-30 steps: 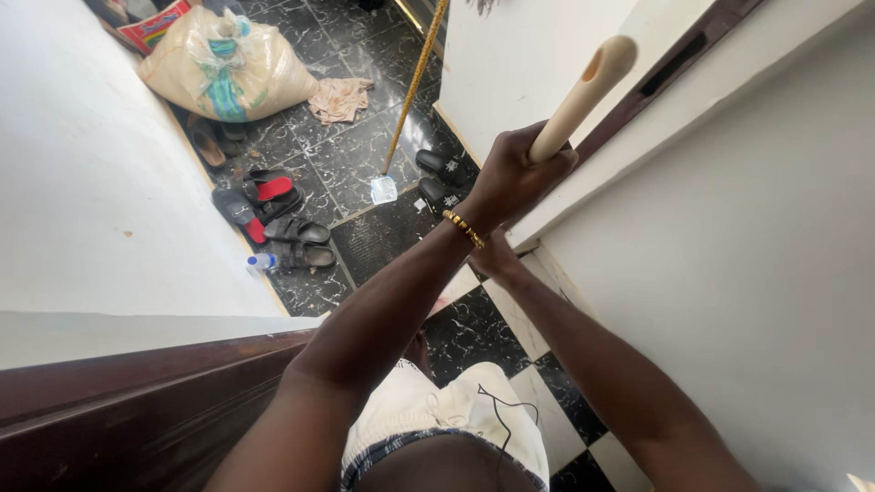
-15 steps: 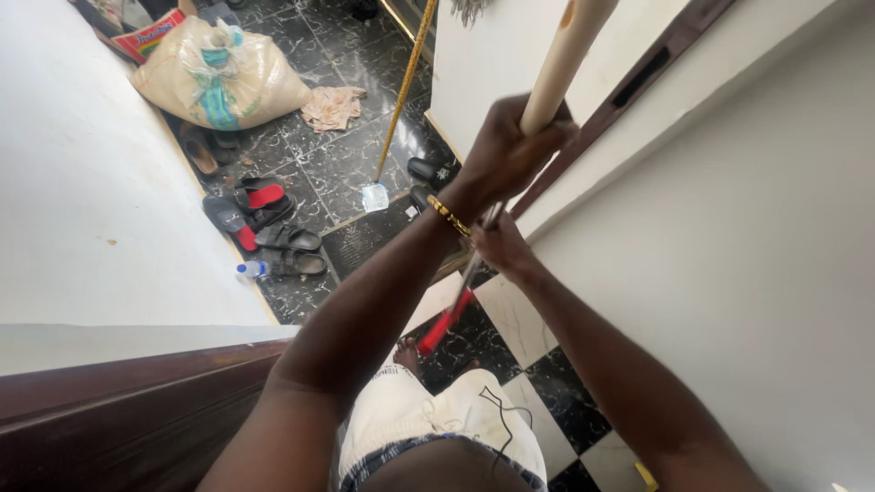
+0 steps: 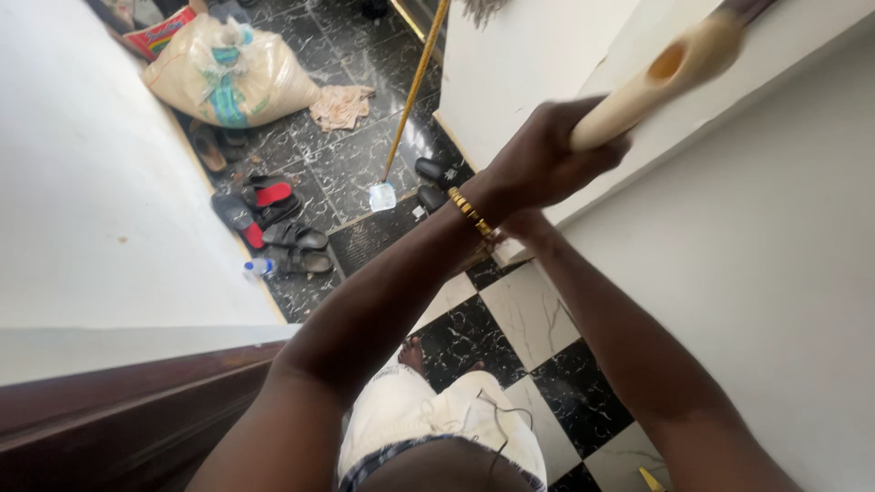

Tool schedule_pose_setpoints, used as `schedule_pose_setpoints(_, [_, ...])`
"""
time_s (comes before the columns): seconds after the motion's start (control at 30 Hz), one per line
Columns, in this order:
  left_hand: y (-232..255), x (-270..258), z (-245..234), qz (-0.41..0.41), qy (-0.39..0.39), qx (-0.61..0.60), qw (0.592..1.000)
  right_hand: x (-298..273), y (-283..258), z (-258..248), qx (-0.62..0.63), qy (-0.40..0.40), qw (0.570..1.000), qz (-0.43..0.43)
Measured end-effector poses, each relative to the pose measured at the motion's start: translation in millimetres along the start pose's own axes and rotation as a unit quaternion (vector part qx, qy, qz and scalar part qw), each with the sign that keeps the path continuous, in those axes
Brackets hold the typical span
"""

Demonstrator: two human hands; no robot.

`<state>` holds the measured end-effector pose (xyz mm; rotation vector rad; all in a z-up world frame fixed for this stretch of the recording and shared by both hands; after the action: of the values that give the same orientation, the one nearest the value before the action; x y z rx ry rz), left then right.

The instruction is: The person assembles a broom by attaching a wooden handle to a metal shaft. They repeatedly attempt to align and push the handle onto the shaft, adjusting their grip and position multiple times.

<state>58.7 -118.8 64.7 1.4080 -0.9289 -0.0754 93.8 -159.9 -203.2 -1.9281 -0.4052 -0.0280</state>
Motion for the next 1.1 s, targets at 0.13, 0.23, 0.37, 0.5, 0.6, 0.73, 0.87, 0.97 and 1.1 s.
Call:
schedule_pose_setpoints(0.13, [-14,7,-17,-0.051,0.025,0.003,0.998,-25,-4,12,-0.05,-0.025,0.99,0.133])
schedule_pose_setpoints(0.23, [-61,-2,-22,-0.137,0.043,-0.02,0.989,-41,-2,22,-0.059,-0.005,0.983,0.175])
schedule_pose_setpoints(0.37, [-94,-11,-5,-0.08,0.077,-0.033,0.993,-31,13,16,-0.01,0.008,0.991,0.134])
schedule_pose_setpoints(0.5, [-84,4,2,-0.027,0.029,-0.066,0.997,-11,-2,10,-0.039,0.004,0.996,0.075])
schedule_pose_setpoints(0.6, [-34,20,-15,0.081,0.012,-0.054,0.995,23,-51,-17,-0.105,0.02,0.994,-0.038])
schedule_pose_setpoints(0.73, [-22,5,-59,0.009,0.053,-0.09,0.995,14,-45,17,-0.034,-0.036,0.983,0.176])
schedule_pose_setpoints(0.87, [-58,-19,-98,-0.057,0.118,-0.139,0.982,-19,-34,56,-0.059,-0.099,0.957,0.265])
schedule_pose_setpoints(0.97, [-106,-66,-91,-0.151,0.201,-0.122,0.96,-19,-1,72,-0.048,-0.11,0.971,0.207])
schedule_pose_setpoints(1.1, [-106,-74,-80,-0.156,0.213,-0.069,0.962,13,4,75,0.07,-0.074,0.994,-0.043])
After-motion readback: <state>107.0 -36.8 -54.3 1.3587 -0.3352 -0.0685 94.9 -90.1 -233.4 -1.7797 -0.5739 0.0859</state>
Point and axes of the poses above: each hand's wrist, its own x-axis towards the middle knuckle, its own z-axis out of the palm, y = z × x, the point moved 10 cm from there along x, towards the middle knuckle, and after that the axes turned 11 degrees about -z, right-handed, at the moved point
